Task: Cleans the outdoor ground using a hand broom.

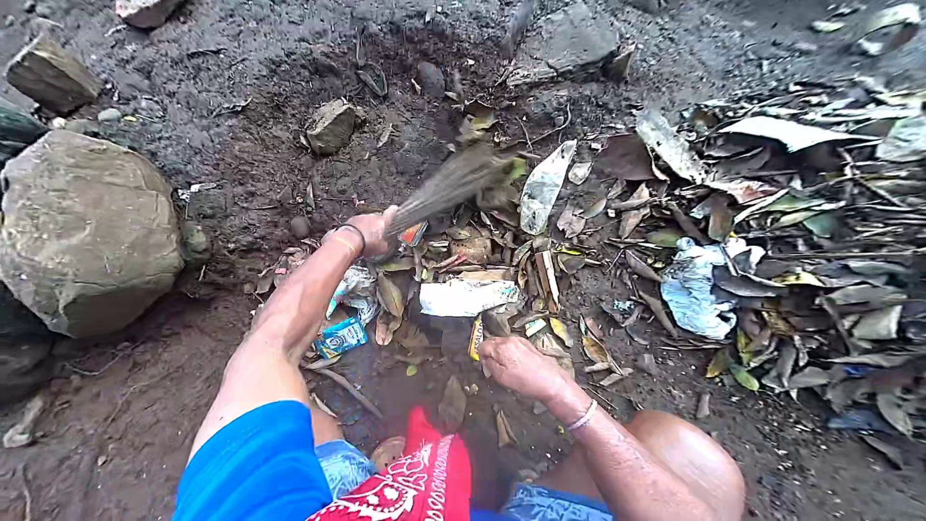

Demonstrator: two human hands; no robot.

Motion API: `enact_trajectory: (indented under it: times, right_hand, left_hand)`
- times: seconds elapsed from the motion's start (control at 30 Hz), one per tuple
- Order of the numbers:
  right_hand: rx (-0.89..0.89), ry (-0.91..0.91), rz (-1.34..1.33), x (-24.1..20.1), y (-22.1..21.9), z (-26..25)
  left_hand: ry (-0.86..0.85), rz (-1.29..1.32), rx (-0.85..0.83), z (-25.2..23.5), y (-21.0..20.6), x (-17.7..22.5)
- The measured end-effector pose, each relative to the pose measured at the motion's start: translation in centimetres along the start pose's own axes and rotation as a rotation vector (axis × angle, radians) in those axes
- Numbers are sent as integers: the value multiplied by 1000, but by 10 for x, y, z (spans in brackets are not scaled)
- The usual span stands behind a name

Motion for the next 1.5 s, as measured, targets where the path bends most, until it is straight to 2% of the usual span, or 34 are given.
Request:
enact_trajectory:
  times: [0.07,0.13,0.3,0.37,0.43,0.5,0.63,0.73,0.8,0.87,1.0,1.17,1.3,1.37,1.5]
  right_hand:
    - [-16,20,10,-1,-3,-5]
    - [12,57,14,-5,-1,-7]
    - [53,91,4,-7,6,5]
    - [35,69,4,-8,7,9]
    - [29,43,-1,-9,11,10]
    - [40,39,-2,-6,14,11]
    - [77,55,-31,-1,16,11]
    - [102,68,-45,0,17,13]
    - [130,88,-50,0,20,16]
    - [149,110,-65,-1,22,21]
    - [194,140,-80,-3,26,31]
    - [257,164,-87,-1,27,42]
    - [284,176,-81,-5,28,45]
    - [289,184,-68,-7,26,44]
    - [297,180,-45,-3,22,40]
  left_hand:
    - [-103,-93,77,18,-2,-8]
    - [-50,-76,203,28,7,-30]
    - [351,179,376,19,36,-70]
    - [509,318,372,1,40,-66]
    - [580,407,304,-28,42,-45]
    - [523,371,210,-51,41,-3]
    - [86,84,10,-59,14,89]
    - [-274,-157,-17,-30,-6,116]
    - [-341,-188,19,-13,-4,117]
    - [-264,-66,139,-2,9,101]
    - [136,147,337,-9,42,38]
    - [512,326,431,-9,75,-18]
    - [641,271,440,-18,95,-44]
    - [674,233,393,-28,102,-48]
    - [585,151,260,-59,100,-41]
Point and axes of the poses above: each hand's wrist, its own z-axis away from the middle knuckle, its own y-axis out of the back of the hand, x = y × z, the point moved 7 cm from there along -z, towards the middle knuckle, and after that the axes turned 6 degrees about -y, right-handed, at the moved point
